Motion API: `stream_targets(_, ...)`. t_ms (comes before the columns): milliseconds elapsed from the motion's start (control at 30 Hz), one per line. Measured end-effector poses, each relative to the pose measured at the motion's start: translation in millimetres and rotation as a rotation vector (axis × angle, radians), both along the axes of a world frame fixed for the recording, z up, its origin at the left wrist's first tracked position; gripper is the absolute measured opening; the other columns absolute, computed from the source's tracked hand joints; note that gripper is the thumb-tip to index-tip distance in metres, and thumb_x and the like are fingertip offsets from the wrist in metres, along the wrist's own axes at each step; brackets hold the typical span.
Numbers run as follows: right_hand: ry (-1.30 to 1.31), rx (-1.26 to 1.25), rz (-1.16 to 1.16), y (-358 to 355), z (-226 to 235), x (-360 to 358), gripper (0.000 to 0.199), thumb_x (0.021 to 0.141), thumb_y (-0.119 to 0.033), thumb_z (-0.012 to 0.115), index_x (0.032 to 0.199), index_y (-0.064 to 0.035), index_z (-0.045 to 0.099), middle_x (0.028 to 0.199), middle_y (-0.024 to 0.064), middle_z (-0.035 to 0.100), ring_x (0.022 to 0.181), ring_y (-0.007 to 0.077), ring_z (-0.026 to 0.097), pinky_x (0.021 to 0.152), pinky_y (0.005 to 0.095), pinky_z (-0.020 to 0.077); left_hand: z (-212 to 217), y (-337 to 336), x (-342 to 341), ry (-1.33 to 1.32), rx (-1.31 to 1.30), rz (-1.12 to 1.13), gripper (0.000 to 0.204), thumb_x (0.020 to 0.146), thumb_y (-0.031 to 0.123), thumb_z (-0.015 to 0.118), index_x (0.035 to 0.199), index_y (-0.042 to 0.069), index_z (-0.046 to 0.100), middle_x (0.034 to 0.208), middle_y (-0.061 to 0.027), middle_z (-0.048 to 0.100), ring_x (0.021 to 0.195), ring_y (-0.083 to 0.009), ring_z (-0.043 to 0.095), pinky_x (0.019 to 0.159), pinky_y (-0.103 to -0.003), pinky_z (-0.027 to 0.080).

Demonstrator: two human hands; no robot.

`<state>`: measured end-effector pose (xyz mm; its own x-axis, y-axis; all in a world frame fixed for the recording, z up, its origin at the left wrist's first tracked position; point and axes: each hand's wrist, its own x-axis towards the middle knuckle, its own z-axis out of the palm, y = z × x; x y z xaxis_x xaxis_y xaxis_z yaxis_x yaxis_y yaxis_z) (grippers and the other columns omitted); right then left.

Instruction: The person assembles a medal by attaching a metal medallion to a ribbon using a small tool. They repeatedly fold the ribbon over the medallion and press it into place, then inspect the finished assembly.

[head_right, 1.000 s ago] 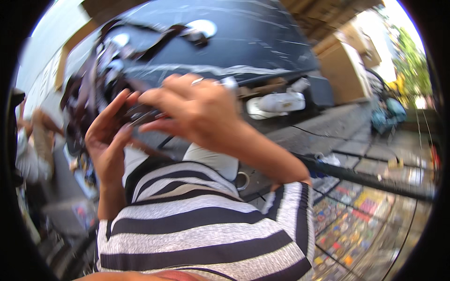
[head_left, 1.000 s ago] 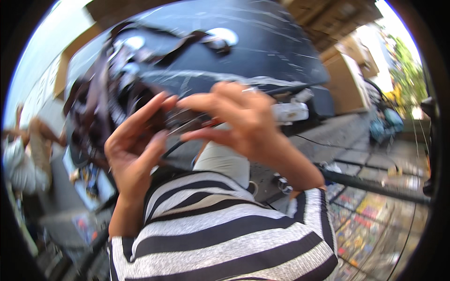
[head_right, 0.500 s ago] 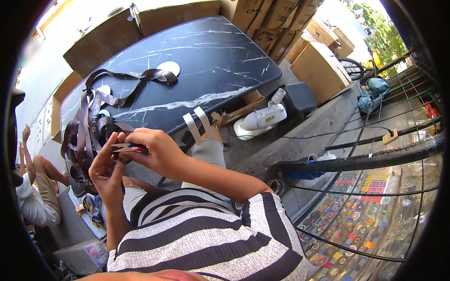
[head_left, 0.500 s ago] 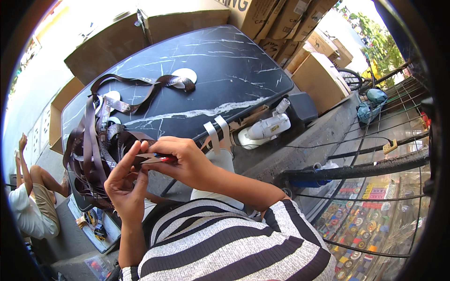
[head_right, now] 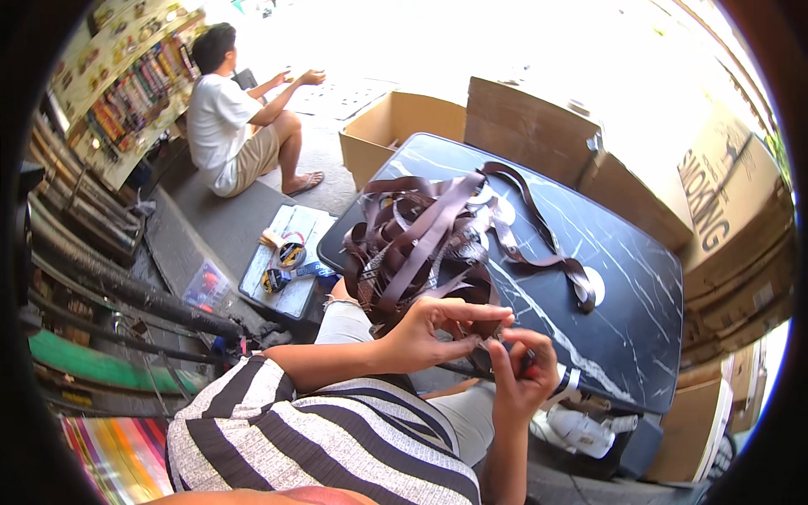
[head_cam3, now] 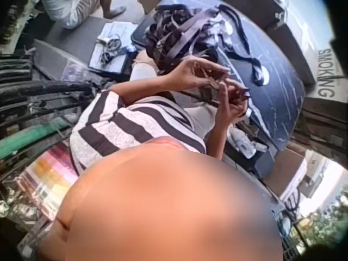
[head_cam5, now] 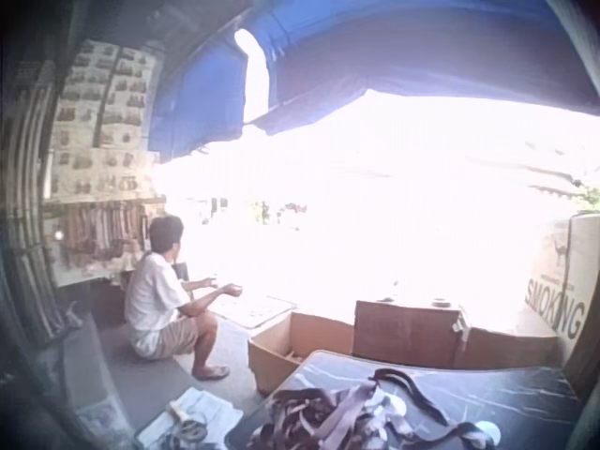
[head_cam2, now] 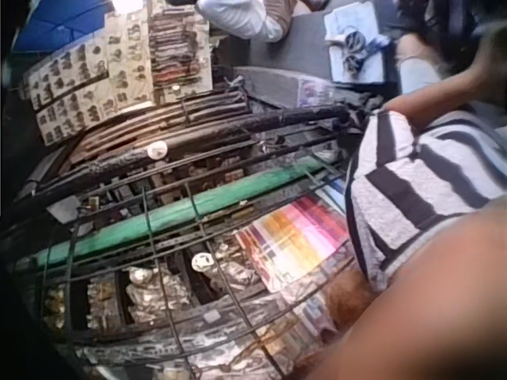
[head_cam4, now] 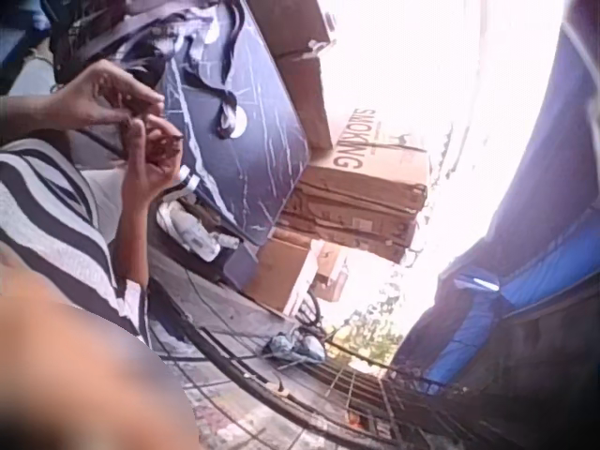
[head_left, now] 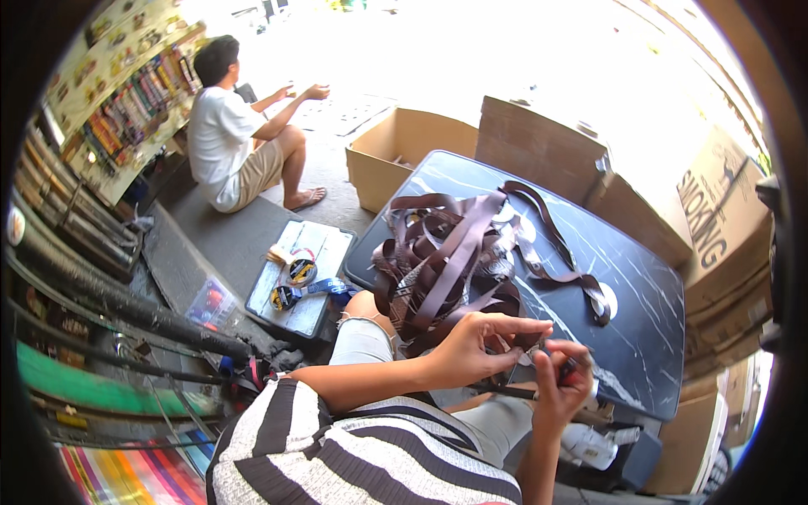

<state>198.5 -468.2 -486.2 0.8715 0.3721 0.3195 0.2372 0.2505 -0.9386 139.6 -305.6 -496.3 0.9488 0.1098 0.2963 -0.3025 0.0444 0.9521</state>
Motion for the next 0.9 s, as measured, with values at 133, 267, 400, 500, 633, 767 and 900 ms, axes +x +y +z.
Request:
stream_targets(133, 0.505, 0.735, 0.755, -10.2, 41.4, -31.4, 0.022, 0.093, -0.005, 0.069, 0.09, -0.0047, 0.047, 0.062, 0.0035, 0.048, 0.043, 0.0113, 0.036, 0.042, 0.0262, 0.0271, -3.6, -0.8, 3.8, -0.009, -0.077, 0.013, 0.05, 0.088, -0.01, 0.062, 0.136, 0.003, 0.062, 0.132, -0.0109, 0.067, 0.118, -0.0122, 0.063, 0.093, -0.024, 0.053)
stream_targets(267, 0.236, 0.825, 1.298, 6.4, 71.9, -43.0, 0.026, 0.096, -0.013, 0.068, 0.11, -0.0019, 0.049, 0.065, 0.0106, 0.054, 0.043, 0.0165, 0.041, 0.04, 0.0306, 0.0327, -8.4, -5.8, 5.1, -0.078, -0.044, 0.03, 0.055, 0.086, -0.01, 0.062, 0.137, 0.01, 0.063, 0.128, -0.0055, 0.07, 0.093, -0.0009, 0.062, 0.076, -0.019, 0.052)
stream_targets(400, 0.217, 1.074, 1.224, 22.9, 81.0, -70.7, 0.024, 0.095, -0.016, 0.071, 0.106, 0.0021, 0.06, 0.069, 0.0109, 0.055, 0.048, 0.0141, 0.044, 0.042, 0.0289, 0.0329, -8.6, -4.7, 3.3, -0.09, -0.025, 0.067, 0.053, 0.086, -0.009, 0.063, 0.135, 0.012, 0.065, 0.126, -0.0068, 0.071, 0.092, -0.0027, 0.065, 0.076, -0.019, 0.052)
stream_targets(500, 0.202, 1.043, 1.347, 22.1, 82.9, -64.5, 0.018, 0.095, -0.012, 0.07, 0.089, 0.0029, 0.063, 0.069, 0.0102, 0.053, 0.048, 0.0136, 0.043, 0.042, 0.029, 0.0321, -7.3, -2.6, 2.5, -0.079, -0.029, 0.074, 0.053, 0.086, -0.009, 0.064, 0.134, 0.012, 0.066, 0.125, -0.0071, 0.071, 0.094, -0.0032, 0.065, 0.076, -0.019, 0.053)
stream_targets(633, 0.223, 1.02, 1.332, 12.8, 87.1, -62.4, 0.02, 0.096, -0.01, 0.068, 0.083, 0.0029, 0.062, 0.07, 0.0098, 0.053, 0.05, 0.0144, 0.044, 0.043, 0.0287, 0.0341, -6.6, -5.6, 3.2, -0.061, -0.056, 0.048, 0.053, 0.086, -0.009, 0.063, 0.135, 0.011, 0.065, 0.127, -0.0065, 0.07, 0.099, -0.003, 0.064, 0.077, -0.019, 0.052)
stream_targets(767, 0.262, 1.061, 1.307, 9.2, 88.6, -67.2, 0.017, 0.097, -0.011, 0.067, 0.087, 0.0022, 0.061, 0.07, 0.0099, 0.053, 0.051, 0.0147, 0.045, 0.044, 0.0295, 0.0364, -4.5, -7.4, 3.4, -0.047, -0.054, 0.045, 0.052, 0.087, -0.009, 0.063, 0.136, 0.01, 0.064, 0.128, -0.006, 0.07, 0.101, -0.0022, 0.064, 0.078, -0.018, 0.051)
stream_targets(900, 0.229, 1.045, 1.245, 5.1, 87.8, -68.8, 0.014, 0.097, -0.01, 0.067, 0.093, 0.0013, 0.06, 0.069, 0.0101, 0.053, 0.051, 0.0146, 0.046, 0.045, 0.0295, 0.0377, -1.7, -6.4, 3.0, -0.035, -0.021, 0.052, 0.051, 0.089, -0.009, 0.062, 0.136, 0.009, 0.064, 0.129, -0.0067, 0.069, 0.1, -0.0018, 0.064, 0.078, -0.018, 0.051)
